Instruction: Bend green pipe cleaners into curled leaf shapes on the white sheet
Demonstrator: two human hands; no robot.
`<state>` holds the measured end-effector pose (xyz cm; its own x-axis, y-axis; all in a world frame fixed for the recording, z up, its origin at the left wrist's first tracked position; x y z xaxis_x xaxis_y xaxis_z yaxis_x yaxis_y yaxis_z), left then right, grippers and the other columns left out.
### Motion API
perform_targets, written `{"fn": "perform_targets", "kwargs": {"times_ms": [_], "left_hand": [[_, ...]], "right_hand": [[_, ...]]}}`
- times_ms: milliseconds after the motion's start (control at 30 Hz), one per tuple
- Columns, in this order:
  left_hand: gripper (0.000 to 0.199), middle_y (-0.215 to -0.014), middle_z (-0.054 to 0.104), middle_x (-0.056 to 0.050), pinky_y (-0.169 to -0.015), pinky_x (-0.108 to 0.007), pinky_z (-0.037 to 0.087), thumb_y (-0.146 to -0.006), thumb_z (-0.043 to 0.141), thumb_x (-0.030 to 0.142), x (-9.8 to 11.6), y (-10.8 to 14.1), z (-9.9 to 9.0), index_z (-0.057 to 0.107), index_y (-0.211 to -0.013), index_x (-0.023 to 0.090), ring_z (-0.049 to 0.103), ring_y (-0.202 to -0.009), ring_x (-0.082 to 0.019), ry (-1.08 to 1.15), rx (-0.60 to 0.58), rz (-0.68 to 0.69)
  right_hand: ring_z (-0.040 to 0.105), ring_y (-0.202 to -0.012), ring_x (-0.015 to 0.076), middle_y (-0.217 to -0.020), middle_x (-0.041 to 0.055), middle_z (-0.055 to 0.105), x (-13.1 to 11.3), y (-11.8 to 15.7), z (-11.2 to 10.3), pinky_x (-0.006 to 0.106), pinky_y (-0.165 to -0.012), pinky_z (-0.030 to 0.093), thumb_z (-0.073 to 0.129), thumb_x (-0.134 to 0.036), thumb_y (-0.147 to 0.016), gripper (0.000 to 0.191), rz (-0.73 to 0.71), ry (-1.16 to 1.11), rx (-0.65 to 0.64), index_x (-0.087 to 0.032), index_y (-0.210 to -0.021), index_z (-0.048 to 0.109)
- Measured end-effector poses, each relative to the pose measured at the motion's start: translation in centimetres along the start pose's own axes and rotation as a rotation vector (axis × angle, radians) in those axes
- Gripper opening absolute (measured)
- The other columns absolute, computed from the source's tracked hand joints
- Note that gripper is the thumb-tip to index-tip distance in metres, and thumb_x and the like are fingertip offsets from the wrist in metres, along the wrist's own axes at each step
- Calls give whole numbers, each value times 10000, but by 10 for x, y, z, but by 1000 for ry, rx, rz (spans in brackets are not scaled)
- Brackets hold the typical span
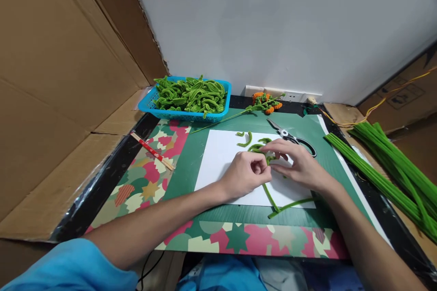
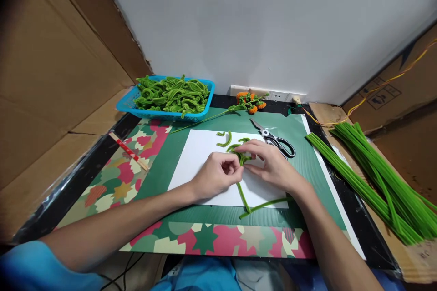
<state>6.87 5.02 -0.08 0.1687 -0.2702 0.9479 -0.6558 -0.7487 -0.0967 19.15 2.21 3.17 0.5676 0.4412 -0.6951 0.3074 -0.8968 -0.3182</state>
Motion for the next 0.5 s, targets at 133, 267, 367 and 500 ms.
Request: {"fn": "perform_targets", "kwargs": {"times_ms": [133,267,367,500], "left_hand": [[208,-631,548,34,-569,-244,338,-911,663,276,2,-1,1,641,-726,183,468,-593,-116,-38,-19,26],[274,-674,576,21,-583,-246,353,-972,625,356,3,-2,-2,645,-764,179,484,-616,-125,25,-15,17],[290,-655,565,21,-569,-251,349,-963,626,371,-1,-3,-5,625,-746,179,496,-599,-129,85,3,-13],[279,-649,570,22,-573,-254,353,-939,647,371,-4,-2,-6,620,-740,176,515,-602,-130,114,22,-25]], "right_hand": [[750,-969,220,-1051,71,788,-2,0,-8,330,-866,579,656,-146,-994,183,-30,69,3,-239,-989,814],[722,-802,187,-969,50,790,11,9,-22,277,-717,533,665,-170,-997,166,121,145,-65,-224,-986,822],[697,-783,189,-953,48,776,15,22,-30,279,-699,496,681,-223,-1014,147,237,221,-99,-226,-1017,828],[717,-877,216,-1054,67,758,11,38,-19,298,-748,502,598,-290,-1073,227,306,240,-240,-253,-1128,815]]}}
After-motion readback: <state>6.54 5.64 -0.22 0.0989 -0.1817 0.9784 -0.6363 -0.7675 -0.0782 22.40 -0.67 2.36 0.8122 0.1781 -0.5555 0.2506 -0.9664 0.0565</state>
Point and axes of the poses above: each hand's wrist, its own y-axis away from the middle knuckle, its own z-axis out of the palm, x = y × z, the point moved 9 cm from there along -y, towards the middle knuckle
